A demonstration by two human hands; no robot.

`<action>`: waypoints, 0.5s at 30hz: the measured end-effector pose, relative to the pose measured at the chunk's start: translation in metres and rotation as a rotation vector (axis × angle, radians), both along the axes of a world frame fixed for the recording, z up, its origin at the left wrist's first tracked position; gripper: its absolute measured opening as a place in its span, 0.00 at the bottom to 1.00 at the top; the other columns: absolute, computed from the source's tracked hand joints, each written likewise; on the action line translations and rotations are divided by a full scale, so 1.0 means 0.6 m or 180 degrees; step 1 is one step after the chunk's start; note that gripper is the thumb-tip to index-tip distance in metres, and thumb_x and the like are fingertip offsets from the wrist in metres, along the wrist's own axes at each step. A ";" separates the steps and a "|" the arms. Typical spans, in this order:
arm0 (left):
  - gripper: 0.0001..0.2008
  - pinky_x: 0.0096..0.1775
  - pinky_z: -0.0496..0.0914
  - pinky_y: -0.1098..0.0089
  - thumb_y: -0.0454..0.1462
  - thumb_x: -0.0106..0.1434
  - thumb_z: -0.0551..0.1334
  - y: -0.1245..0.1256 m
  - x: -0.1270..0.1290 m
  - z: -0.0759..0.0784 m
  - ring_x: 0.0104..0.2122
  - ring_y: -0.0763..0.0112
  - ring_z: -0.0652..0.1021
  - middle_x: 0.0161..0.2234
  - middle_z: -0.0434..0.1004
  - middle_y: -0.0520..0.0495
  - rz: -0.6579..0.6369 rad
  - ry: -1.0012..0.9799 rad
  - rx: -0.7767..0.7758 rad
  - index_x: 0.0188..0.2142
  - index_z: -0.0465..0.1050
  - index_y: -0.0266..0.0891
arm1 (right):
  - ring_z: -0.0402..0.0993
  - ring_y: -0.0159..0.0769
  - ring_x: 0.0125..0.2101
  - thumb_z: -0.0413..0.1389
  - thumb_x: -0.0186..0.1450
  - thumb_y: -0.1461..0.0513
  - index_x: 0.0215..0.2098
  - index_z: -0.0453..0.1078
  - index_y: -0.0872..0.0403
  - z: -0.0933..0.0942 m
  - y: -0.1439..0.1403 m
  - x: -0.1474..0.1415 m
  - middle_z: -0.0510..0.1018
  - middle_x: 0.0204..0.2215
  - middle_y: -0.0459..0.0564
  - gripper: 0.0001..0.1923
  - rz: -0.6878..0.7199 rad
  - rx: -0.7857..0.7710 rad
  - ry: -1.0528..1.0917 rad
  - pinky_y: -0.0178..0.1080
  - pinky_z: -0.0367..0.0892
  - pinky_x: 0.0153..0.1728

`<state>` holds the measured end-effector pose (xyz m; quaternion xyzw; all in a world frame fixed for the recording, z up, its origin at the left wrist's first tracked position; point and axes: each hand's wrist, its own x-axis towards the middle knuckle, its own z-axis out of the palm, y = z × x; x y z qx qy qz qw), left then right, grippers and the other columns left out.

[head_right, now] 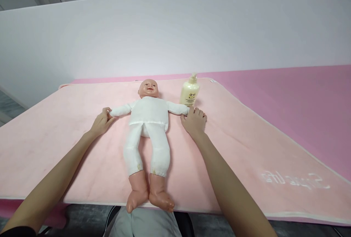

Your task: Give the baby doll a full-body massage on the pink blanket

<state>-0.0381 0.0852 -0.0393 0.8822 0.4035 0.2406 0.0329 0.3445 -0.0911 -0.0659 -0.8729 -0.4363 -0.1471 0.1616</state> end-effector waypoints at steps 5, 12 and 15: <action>0.22 0.33 0.63 0.66 0.51 0.66 0.50 -0.004 0.000 0.004 0.30 0.61 0.72 0.29 0.69 0.48 -0.0081 -0.0061 -0.0085 0.51 0.56 0.38 | 0.62 0.54 0.48 0.47 0.64 0.54 0.53 0.60 0.63 -0.001 0.000 0.000 0.68 0.48 0.66 0.25 0.0012 0.0035 -0.0034 0.50 0.57 0.45; 0.20 0.32 0.62 0.66 0.52 0.66 0.50 -0.008 0.000 0.009 0.29 0.62 0.71 0.31 0.69 0.48 -0.0183 -0.0062 -0.0221 0.48 0.56 0.40 | 0.61 0.54 0.47 0.47 0.64 0.54 0.53 0.60 0.63 -0.003 0.001 0.003 0.68 0.48 0.67 0.25 0.0050 0.0069 -0.0063 0.50 0.57 0.44; 0.19 0.31 0.62 0.66 0.51 0.66 0.50 -0.010 0.000 0.009 0.29 0.62 0.70 0.30 0.68 0.48 -0.0149 -0.0050 -0.0181 0.49 0.56 0.41 | 0.62 0.54 0.47 0.47 0.64 0.54 0.53 0.60 0.64 -0.003 0.001 0.003 0.68 0.48 0.67 0.25 0.0044 0.0055 -0.0053 0.49 0.56 0.45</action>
